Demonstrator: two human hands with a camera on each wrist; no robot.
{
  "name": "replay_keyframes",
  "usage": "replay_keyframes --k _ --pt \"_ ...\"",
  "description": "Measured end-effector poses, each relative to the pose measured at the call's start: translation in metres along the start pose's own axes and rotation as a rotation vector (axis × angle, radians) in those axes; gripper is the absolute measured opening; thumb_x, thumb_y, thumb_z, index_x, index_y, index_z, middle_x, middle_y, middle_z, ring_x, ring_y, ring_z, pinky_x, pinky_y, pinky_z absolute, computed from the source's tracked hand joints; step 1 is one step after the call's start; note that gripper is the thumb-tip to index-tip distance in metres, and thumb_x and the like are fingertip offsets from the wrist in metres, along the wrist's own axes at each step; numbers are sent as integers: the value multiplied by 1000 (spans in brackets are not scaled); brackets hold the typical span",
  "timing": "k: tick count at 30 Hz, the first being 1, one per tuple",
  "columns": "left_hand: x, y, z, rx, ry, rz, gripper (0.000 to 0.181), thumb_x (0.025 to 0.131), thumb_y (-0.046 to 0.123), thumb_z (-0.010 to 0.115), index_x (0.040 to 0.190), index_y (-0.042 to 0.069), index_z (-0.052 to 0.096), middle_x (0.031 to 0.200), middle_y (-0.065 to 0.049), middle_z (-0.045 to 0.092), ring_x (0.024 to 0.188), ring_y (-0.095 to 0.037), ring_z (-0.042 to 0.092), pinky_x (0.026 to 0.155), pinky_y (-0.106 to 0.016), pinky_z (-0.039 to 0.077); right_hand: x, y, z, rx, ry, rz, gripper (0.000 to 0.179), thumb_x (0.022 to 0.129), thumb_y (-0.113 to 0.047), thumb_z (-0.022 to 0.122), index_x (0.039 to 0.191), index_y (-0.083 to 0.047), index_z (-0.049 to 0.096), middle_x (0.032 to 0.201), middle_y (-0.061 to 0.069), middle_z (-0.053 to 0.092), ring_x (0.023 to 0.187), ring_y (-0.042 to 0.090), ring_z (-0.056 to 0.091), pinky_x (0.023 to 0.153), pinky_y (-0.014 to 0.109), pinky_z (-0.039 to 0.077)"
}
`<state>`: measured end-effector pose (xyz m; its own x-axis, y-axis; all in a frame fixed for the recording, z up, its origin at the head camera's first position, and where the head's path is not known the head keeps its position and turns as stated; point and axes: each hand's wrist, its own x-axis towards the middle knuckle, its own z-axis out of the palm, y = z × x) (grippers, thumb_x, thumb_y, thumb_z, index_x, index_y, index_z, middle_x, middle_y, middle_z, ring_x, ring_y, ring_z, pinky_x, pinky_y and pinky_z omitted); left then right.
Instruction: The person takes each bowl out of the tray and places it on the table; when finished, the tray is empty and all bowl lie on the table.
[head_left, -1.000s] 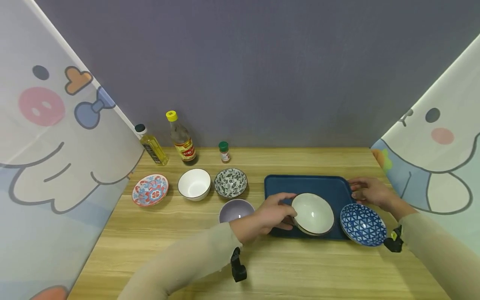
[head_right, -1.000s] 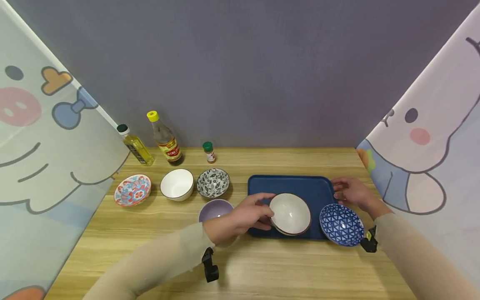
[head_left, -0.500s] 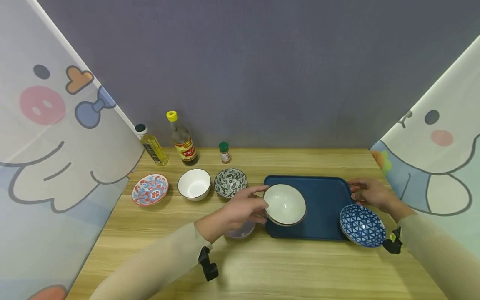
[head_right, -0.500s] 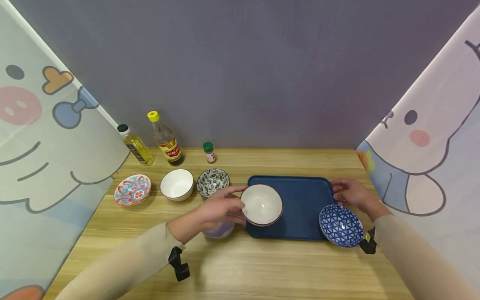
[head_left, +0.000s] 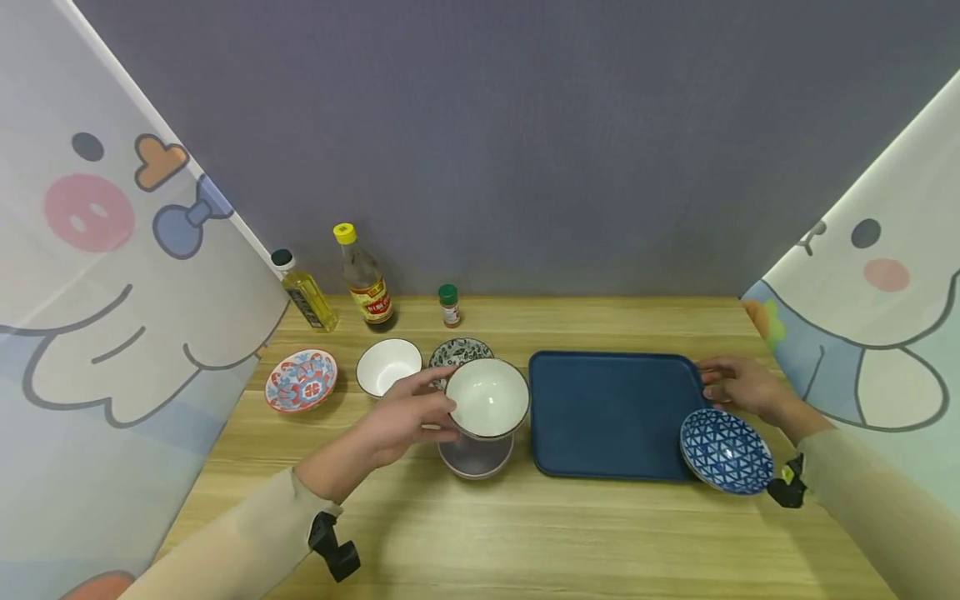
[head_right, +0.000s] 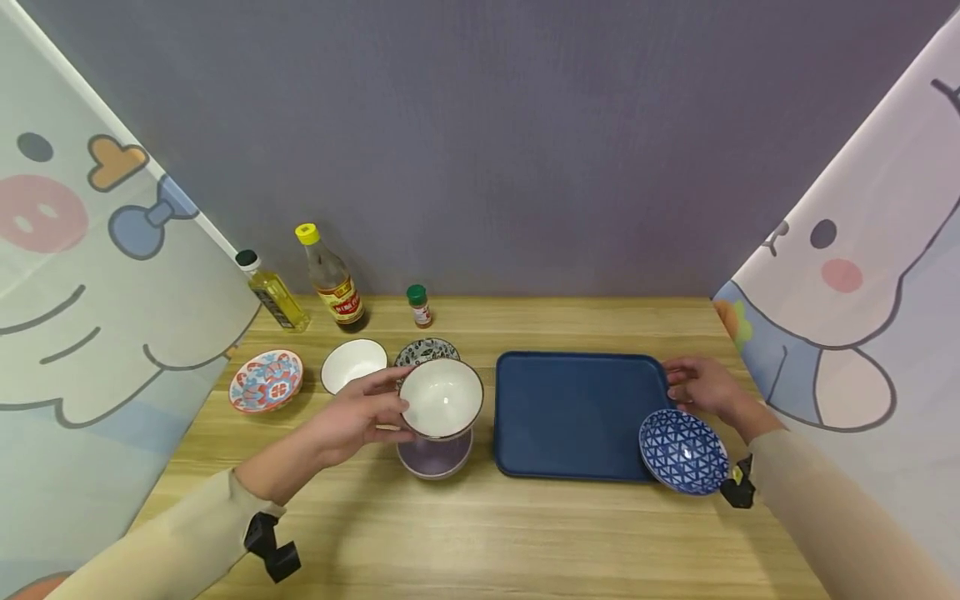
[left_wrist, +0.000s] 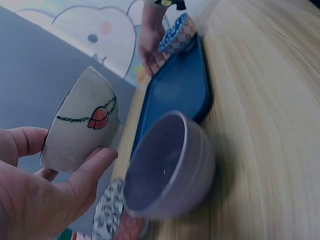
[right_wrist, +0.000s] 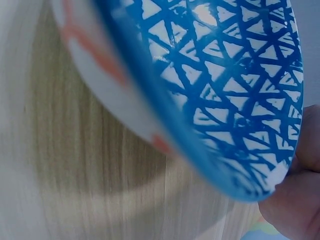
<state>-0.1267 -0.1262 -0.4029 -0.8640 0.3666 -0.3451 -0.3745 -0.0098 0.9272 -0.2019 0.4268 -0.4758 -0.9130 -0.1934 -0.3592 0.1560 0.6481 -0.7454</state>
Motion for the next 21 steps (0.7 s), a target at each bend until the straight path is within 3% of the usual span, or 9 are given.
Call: replay_keyframes --k 4,7,21 --pt "-12 -5 -19 2 27 -10 72 94 3 57 161 9 31 146 -25 43 90 -22 70 95 -49 61 0 0 0 3 -1 -5 58 97 4 61 148 16 36 139 43 45 106 32 65 80 34 64" --pt "-20 -9 -31 8 37 -8 71 96 2 55 161 7 29 151 -28 39 93 -22 70 96 -49 60 0 1 0 4 -3 -7 58 97 4 60 148 16 35 139 43 45 106 32 65 80 34 64" --pt "-52 -29 -68 9 67 -35 72 99 5 57 163 5 22 131 -23 57 99 -24 70 95 -47 61 -1 -2 0 16 -5 5 58 96 6 60 148 16 35 139 42 44 106 31 65 80 34 64"
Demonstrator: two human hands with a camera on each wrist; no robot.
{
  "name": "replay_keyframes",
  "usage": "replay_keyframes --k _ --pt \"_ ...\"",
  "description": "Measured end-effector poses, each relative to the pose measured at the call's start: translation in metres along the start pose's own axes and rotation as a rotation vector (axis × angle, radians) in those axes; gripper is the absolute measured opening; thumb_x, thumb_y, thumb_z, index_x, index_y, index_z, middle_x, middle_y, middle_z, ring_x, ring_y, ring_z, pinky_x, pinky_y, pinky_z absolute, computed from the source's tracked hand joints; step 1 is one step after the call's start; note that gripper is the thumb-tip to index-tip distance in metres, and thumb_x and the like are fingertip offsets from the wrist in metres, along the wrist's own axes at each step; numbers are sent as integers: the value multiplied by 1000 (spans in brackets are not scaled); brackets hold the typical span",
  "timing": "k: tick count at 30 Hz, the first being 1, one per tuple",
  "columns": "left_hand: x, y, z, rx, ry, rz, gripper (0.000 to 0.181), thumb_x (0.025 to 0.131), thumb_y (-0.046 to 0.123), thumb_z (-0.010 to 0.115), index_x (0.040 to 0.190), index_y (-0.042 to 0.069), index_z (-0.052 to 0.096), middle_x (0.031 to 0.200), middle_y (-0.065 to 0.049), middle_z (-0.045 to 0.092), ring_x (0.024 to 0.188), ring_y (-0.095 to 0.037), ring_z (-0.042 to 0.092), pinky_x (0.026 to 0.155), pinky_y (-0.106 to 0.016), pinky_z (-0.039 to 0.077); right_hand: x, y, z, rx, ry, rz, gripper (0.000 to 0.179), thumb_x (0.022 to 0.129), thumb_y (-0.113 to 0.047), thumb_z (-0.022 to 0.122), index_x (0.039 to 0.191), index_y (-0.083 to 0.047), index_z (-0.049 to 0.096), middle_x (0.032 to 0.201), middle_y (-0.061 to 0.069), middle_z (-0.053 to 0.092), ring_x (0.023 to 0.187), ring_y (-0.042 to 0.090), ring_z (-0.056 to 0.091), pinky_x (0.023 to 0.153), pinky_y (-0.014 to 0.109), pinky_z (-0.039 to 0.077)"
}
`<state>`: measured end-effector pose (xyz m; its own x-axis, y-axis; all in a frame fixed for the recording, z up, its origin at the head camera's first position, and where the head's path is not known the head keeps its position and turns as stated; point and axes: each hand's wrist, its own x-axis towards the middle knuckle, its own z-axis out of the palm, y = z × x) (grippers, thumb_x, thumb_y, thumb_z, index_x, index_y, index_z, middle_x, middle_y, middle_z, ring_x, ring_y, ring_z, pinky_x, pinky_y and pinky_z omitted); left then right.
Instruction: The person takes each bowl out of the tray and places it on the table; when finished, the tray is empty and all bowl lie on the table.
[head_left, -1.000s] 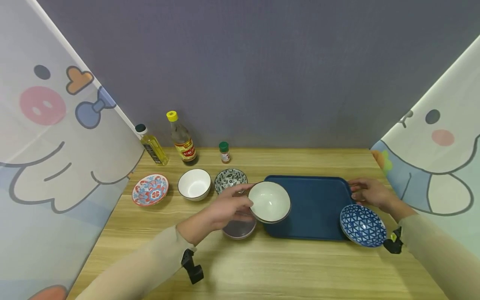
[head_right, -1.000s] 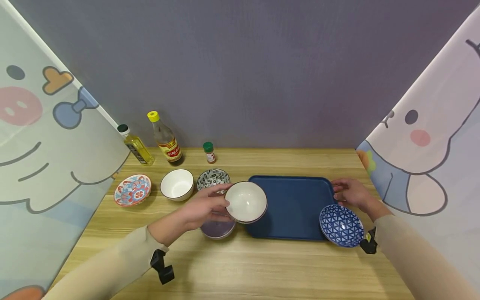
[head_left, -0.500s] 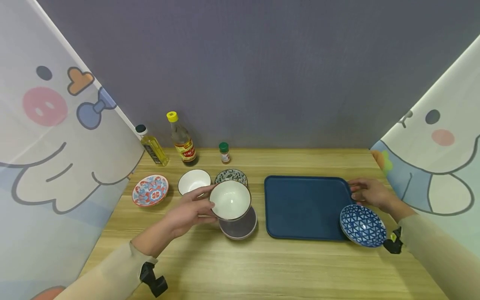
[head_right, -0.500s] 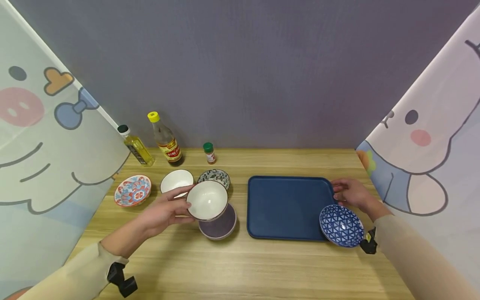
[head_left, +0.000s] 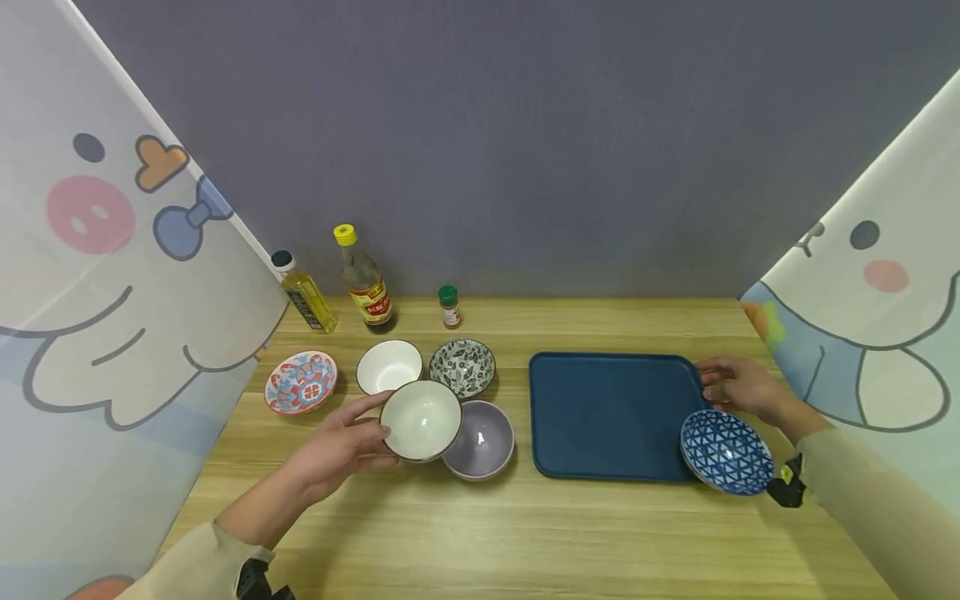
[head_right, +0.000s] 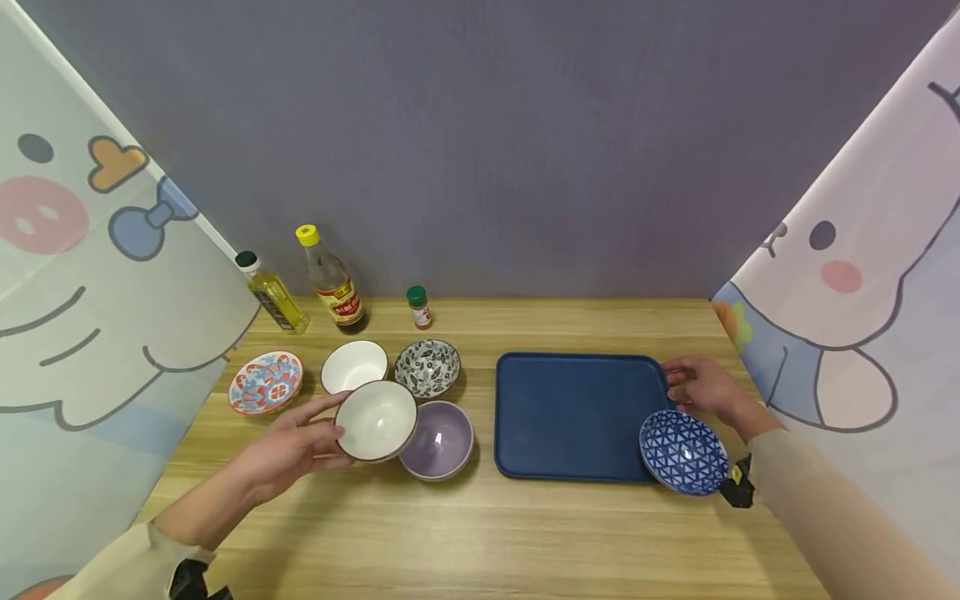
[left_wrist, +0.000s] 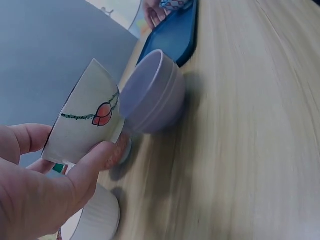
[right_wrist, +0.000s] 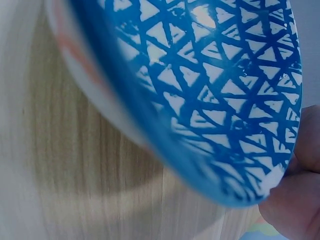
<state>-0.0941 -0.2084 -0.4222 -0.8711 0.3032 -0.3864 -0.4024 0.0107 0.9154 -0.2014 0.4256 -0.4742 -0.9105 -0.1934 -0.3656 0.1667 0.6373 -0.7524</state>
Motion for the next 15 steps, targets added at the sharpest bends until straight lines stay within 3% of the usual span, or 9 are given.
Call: replay_keyframes --k 15 --pt "-12 -23 -22 -12 7 -25 75 101 8 57 165 6 16 145 -31 49 110 -27 69 99 -48 59 1 3 0 1 8 0 59 96 6 60 148 16 36 139 42 45 106 30 65 80 34 64"
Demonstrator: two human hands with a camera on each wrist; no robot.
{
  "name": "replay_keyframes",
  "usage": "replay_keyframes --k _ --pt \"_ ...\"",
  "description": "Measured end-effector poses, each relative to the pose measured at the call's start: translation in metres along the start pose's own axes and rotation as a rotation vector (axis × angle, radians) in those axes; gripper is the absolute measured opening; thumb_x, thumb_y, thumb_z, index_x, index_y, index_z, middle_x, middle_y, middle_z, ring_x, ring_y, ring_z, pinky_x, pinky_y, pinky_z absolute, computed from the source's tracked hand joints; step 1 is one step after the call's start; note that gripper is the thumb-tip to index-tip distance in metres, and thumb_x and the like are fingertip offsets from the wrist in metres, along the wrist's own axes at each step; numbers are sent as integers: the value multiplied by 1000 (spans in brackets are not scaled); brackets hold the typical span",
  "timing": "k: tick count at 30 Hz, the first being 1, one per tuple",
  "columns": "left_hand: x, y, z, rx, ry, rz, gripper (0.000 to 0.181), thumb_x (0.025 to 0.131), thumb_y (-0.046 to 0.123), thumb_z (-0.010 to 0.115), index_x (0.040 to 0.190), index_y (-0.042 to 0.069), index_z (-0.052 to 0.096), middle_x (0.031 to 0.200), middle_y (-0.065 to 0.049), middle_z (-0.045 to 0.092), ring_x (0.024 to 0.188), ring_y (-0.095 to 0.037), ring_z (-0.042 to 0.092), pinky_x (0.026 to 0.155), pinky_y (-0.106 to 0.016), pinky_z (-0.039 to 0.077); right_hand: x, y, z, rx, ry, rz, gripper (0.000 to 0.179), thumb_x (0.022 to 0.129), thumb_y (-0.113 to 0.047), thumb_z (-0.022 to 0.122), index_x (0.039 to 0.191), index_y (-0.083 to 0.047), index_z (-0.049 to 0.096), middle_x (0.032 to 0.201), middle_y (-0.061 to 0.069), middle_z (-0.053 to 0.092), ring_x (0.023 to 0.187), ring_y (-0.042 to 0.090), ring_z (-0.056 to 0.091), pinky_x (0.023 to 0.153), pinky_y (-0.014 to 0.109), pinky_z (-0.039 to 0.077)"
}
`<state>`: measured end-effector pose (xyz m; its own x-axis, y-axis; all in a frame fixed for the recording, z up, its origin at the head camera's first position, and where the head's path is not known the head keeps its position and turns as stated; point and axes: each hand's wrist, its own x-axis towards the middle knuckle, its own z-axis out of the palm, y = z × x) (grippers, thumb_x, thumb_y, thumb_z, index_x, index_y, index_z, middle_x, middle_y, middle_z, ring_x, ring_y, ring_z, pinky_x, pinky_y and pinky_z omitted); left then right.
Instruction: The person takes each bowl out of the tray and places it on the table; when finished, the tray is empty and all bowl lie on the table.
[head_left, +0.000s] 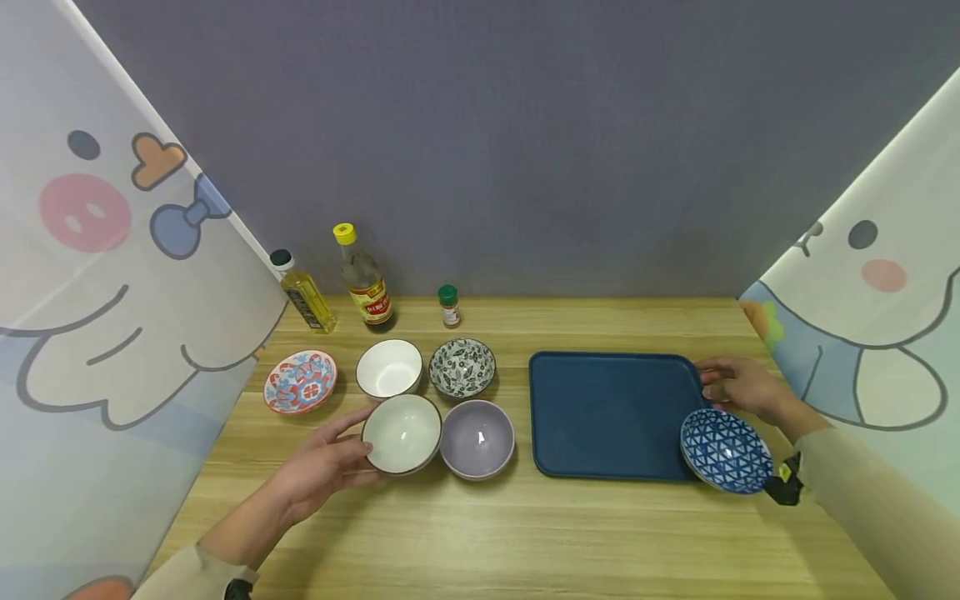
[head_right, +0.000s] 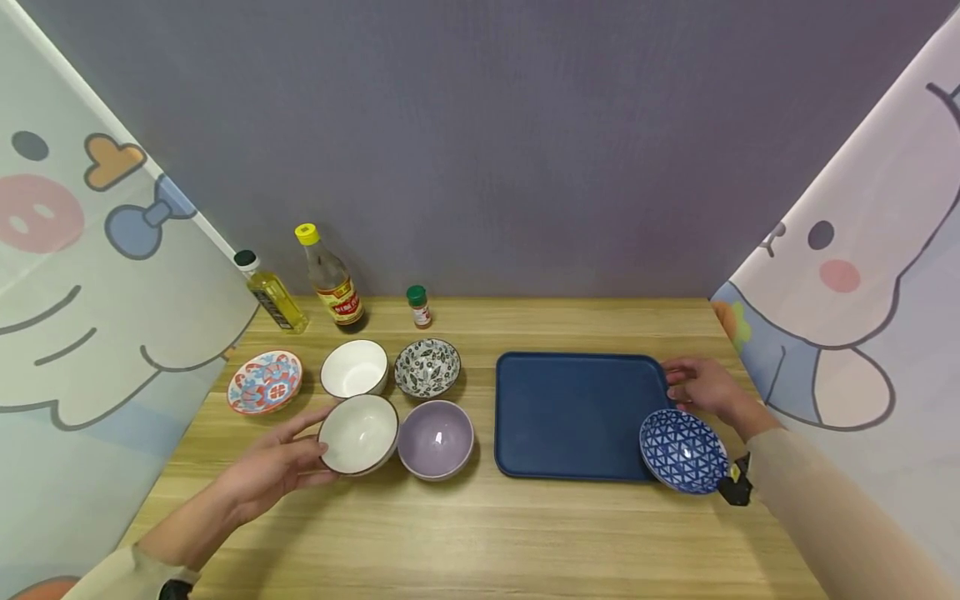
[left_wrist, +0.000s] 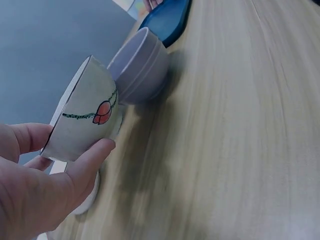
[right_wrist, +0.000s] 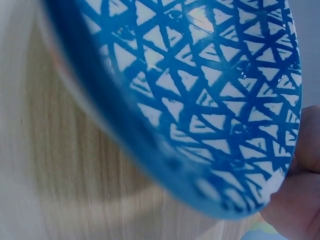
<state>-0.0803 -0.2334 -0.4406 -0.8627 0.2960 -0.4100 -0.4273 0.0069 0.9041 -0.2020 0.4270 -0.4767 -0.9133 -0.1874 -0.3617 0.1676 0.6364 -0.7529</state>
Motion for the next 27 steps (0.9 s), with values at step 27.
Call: replay_keyframes --k 27 --pt "2 -33 -17 -49 59 -42 74 101 5 58 163 4 18 153 -36 38 115 -28 66 101 -49 57 -1 1 -1 5 2 18 60 97 4 61 150 15 35 141 41 44 106 29 66 81 34 64"
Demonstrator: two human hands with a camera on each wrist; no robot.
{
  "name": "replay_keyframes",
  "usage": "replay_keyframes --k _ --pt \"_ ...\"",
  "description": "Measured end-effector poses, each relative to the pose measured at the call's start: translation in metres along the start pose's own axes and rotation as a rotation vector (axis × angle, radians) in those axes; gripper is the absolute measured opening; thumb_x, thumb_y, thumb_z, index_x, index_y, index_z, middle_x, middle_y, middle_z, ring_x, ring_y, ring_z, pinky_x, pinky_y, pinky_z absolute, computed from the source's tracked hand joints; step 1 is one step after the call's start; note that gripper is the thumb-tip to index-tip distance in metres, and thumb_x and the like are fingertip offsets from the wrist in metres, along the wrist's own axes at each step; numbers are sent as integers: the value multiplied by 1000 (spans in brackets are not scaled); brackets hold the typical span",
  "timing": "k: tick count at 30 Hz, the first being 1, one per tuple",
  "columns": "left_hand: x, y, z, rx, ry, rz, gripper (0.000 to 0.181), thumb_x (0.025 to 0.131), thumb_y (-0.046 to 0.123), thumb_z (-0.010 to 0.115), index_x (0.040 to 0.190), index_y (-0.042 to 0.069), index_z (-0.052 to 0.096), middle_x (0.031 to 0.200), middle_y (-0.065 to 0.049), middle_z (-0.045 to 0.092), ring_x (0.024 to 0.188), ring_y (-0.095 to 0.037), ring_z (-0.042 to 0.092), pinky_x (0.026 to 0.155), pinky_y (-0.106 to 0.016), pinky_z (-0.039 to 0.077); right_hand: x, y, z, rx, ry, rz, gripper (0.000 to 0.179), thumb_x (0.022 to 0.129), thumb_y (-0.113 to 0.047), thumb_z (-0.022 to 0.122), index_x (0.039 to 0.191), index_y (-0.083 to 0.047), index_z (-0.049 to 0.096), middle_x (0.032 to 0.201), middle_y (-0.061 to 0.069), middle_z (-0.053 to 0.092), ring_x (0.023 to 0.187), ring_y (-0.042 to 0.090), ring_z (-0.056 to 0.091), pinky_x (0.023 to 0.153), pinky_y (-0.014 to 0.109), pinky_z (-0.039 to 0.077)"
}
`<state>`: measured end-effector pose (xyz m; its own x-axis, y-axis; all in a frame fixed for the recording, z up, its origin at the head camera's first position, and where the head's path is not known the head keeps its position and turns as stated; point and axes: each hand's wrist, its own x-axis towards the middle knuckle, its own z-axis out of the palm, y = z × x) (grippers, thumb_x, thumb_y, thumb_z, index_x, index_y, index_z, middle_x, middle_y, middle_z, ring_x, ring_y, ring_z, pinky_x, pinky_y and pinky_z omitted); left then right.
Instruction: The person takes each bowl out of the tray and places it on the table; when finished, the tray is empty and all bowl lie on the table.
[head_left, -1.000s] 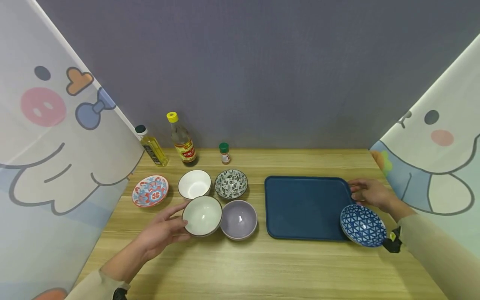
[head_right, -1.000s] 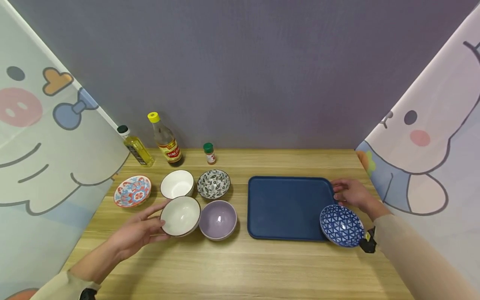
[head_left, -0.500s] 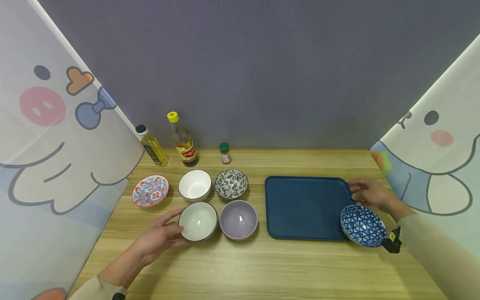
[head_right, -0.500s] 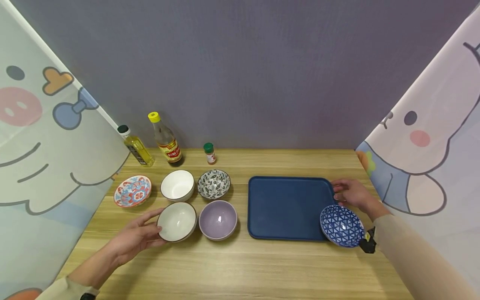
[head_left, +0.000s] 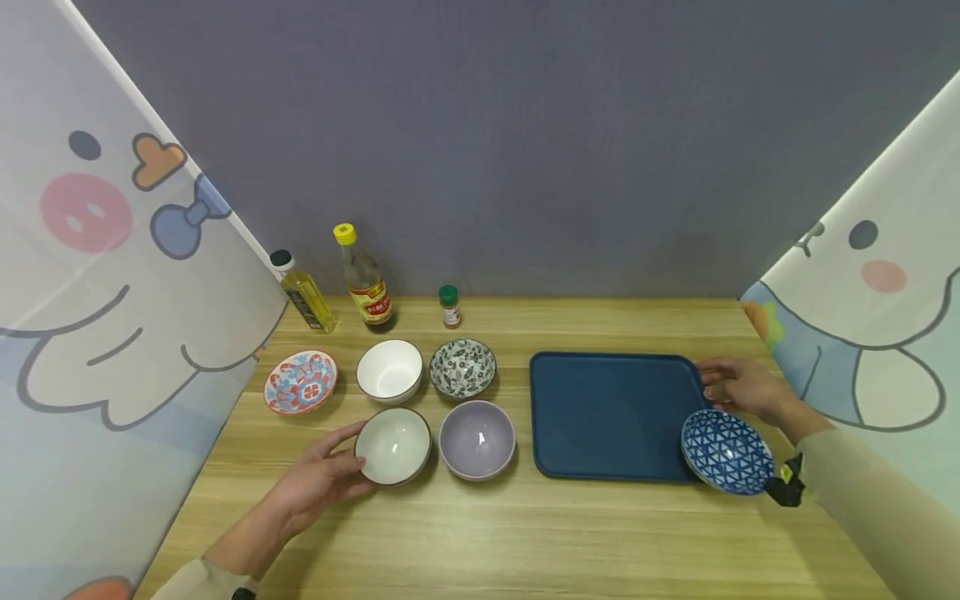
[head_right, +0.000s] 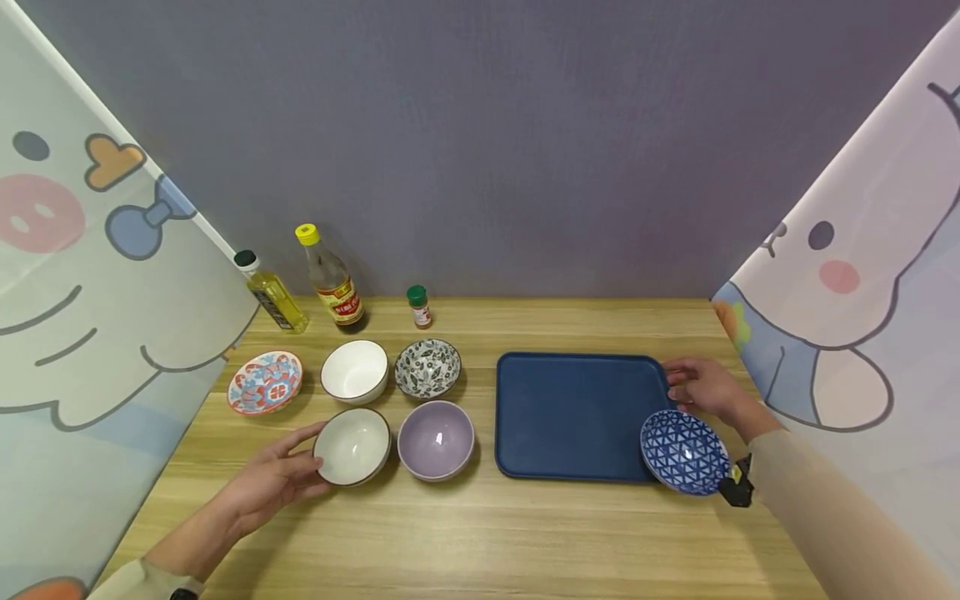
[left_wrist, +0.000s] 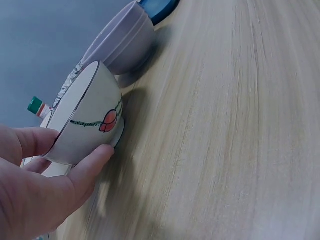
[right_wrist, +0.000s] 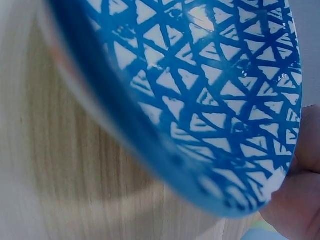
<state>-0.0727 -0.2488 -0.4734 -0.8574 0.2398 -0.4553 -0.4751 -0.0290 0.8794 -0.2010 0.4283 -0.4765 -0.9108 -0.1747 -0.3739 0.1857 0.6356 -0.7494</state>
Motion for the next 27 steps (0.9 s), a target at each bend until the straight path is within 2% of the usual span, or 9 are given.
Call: replay_keyframes --k 11,18,21,27 --pt "0 -1 2 -2 12 6 76 102 6 59 165 8 16 157 -36 33 118 -28 64 100 -48 58 1 0 -1 7 -3 -9 59 97 4 60 149 15 34 141 41 44 107 30 65 80 34 64" --pt "0 -6 -1 6 13 11 78 103 11 61 165 10 15 154 -35 39 118 -29 65 101 -50 57 1 1 1 8 -4 -4 59 97 4 60 149 14 35 140 41 45 105 28 65 80 34 64" --pt "-1 -7 -2 20 -1 13 79 104 13 61 166 11 13 153 -35 39 118 -29 65 100 -52 57 0 1 1 8 -2 -9 59 97 4 60 149 14 36 140 41 45 105 27 65 80 33 64" --pt "-3 -3 -4 79 -41 14 82 104 16 61 166 8 8 155 -39 29 122 -29 62 103 -54 56 1 1 0 -3 -5 -28 58 97 4 60 149 15 36 139 41 46 104 27 65 80 33 64"
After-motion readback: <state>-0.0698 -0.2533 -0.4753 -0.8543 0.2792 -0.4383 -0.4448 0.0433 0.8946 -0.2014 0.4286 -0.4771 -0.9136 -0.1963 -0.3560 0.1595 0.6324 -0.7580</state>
